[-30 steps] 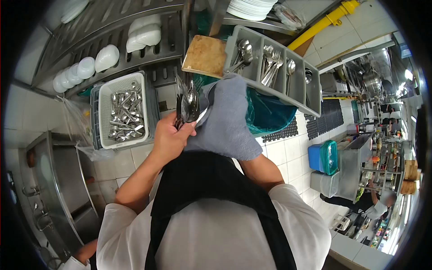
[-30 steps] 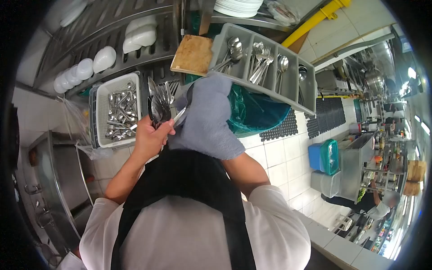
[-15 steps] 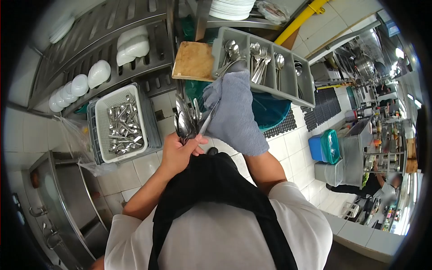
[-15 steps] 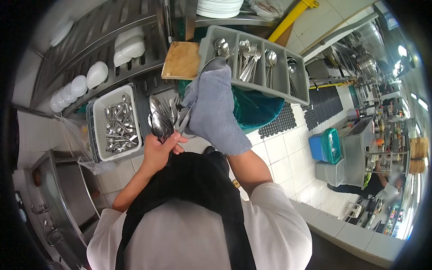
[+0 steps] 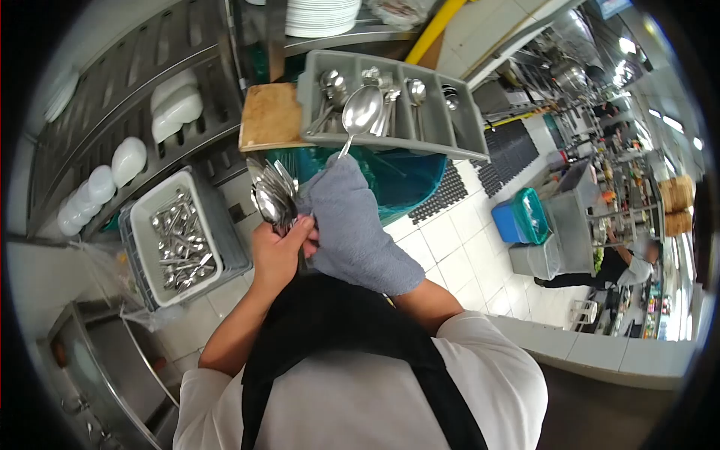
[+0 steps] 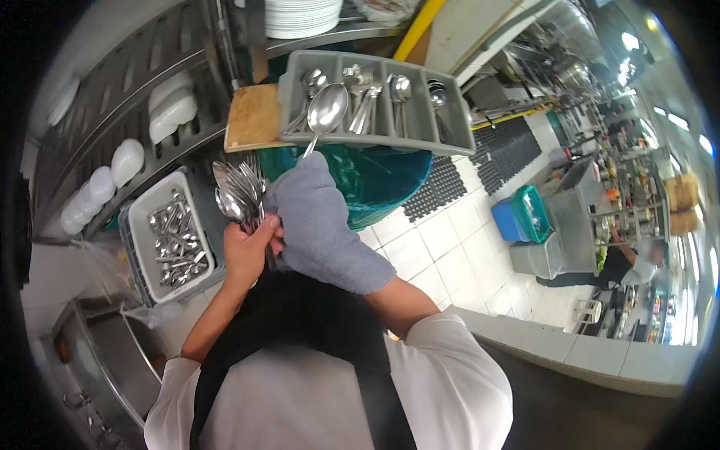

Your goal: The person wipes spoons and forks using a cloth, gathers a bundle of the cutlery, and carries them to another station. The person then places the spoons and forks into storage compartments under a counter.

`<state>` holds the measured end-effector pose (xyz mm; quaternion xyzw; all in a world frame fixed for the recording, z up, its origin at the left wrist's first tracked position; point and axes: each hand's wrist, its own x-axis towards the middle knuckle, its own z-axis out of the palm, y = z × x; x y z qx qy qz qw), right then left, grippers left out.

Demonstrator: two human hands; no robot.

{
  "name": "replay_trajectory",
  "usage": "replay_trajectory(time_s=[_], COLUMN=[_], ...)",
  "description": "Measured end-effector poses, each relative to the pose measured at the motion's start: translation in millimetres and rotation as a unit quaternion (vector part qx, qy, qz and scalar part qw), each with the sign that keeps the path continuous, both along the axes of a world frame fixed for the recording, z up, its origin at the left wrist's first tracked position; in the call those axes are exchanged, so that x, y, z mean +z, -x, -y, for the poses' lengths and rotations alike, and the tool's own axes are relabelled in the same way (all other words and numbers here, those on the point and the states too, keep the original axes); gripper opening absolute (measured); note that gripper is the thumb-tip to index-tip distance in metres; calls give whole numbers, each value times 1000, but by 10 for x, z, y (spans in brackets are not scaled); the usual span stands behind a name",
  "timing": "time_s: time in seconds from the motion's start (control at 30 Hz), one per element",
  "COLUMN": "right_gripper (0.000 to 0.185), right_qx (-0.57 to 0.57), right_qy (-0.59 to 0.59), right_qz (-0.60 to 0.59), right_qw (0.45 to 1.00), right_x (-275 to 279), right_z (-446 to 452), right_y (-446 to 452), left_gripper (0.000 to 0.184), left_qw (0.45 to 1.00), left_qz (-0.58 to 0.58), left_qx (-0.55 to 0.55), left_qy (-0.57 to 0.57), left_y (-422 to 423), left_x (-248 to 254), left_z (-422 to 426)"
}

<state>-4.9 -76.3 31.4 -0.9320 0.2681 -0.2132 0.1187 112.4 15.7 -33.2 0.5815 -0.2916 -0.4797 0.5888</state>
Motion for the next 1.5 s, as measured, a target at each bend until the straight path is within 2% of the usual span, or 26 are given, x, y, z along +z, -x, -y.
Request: replay_trajectory(time_s=[0.07, 0.17, 0.3, 0.4, 0.5, 0.57, 0.63, 0.67, 0.77, 0.83, 0.93, 1.03, 1.1, 1.2, 1.33, 1.43, 1.47, 1.5], right_gripper=[25, 24, 23, 22, 22, 21, 21, 21, 21, 20, 20, 20, 20, 20, 21, 21, 21, 21], right_qx=[-20, -100, -245, -295, -296, -287, -273, -256, -179, -120, -69, -51, -46, -32, -21, -32, -33, -31], right_qy=[1, -1, -9, -70, -157, -177, -158, -132, -65, -37, 14, 50, 55, 73, 95, 98, 100, 101], right_qz=[-6, -4, -103, -206, -229, -199, -168, -147, -86, -71, -91, -126, -159, -188, -204, -253, -254, -253], right_qw=[1000, 995, 964, 931, 914, 920, 934, 946, 978, 989, 993, 989, 985, 979, 974, 962, 962, 962], right_x=[152, 382, 525, 453, 472, 541, 605, 636, 802, 911, 808, 564, 620, 789, 727, 844, 910, 953], right_z=[66, 143, 408, 920, 1288, 1305, 1223, 1124, 843, 722, 495, 170, -27, -15, 30, -44, -30, -14], right_y=[212, 561, 906, 988, 1068, 1118, 1128, 1082, 892, 697, 416, 244, 227, 182, 68, 72, 53, 39], left_gripper=[25, 30, 27, 31, 39, 41, 43, 38, 35, 24, 14, 13, 9, 10, 13, 15, 12, 11], left_qw=[998, 992, 984, 971, 961, 969, 974, 977, 984, 986, 983, 980, 978, 980, 984, 990, 984, 969], left_qz=[-46, -118, -177, -235, -262, -226, -192, -179, -169, -164, -163, -171, -169, -156, -142, -45, 8, 192], left_qx=[-10, -5, -16, -52, -81, -97, -115, -114, -50, -3, 59, 85, 107, 119, 90, 129, 175, 154], left_qy=[-45, -52, -21, 15, 22, 28, 30, 19, 9, 19, 59, 57, 53, 35, 67, 46, 19, 30], left_y=[39, -7, -69, -57, -13, -9, 3, -8, -27, -88, -175, -274, -278, -316, -318, -290, -280, -410], left_x=[72, -58, -144, -226, -227, -228, -245, -249, -220, -215, -167, -196, -143, -94, -69, -8, 7, -68], left_z=[-25, -97, -157, -192, -207, -214, -230, -235, -234, -241, -273, -358, -452, -423, -419, -423, -399, -380])
